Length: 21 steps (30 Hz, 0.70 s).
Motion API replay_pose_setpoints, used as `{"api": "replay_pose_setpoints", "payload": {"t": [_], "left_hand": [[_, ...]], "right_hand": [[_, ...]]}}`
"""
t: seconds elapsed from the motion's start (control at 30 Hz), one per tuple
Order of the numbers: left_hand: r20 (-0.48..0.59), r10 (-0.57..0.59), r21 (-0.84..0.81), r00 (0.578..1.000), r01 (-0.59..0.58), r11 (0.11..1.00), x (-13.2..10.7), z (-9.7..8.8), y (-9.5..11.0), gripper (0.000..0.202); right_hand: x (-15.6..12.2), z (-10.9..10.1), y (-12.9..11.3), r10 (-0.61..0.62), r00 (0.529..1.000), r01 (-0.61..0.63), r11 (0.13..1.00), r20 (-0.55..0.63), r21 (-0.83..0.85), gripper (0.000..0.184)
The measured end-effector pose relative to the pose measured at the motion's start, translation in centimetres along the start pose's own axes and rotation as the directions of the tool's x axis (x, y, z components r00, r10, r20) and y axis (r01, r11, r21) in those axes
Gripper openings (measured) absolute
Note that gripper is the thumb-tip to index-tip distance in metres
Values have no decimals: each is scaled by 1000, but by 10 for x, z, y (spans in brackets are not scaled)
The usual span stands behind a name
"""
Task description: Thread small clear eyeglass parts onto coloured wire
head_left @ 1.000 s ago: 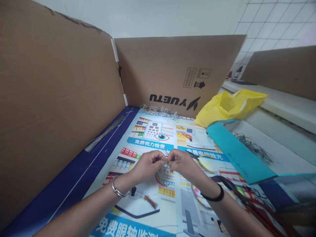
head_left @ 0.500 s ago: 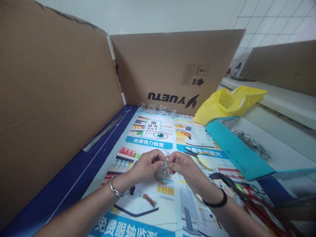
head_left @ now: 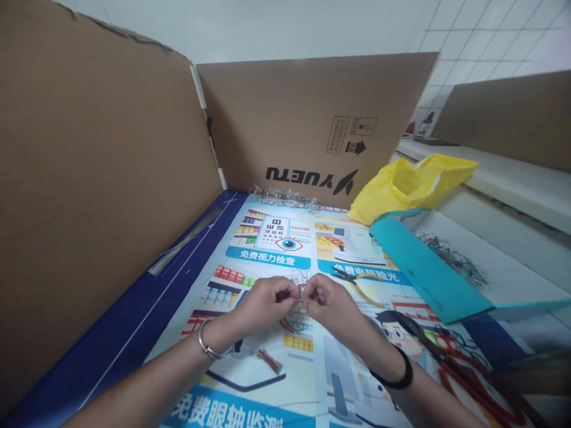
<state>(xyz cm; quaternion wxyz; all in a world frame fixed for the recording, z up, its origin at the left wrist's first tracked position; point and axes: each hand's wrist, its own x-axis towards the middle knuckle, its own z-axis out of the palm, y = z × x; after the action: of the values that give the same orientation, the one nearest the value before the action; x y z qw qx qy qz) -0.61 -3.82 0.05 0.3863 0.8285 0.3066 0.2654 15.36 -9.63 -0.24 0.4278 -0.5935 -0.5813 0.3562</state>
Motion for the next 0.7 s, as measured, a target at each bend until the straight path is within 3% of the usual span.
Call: {"api": "replay_pose_setpoints", "payload": {"t": [0.43,0.7], "left_hand": [[-20,67,83,998,-65,994,-1,1,1,14],[-25,115,6,993,-114,993,-1,2,-3,12]], "right_hand": [[-8,4,-12,-129,988,95,943,-87,-320,12],[-12,6,-8,-359,932,295,835,-52,-465,15]]}}
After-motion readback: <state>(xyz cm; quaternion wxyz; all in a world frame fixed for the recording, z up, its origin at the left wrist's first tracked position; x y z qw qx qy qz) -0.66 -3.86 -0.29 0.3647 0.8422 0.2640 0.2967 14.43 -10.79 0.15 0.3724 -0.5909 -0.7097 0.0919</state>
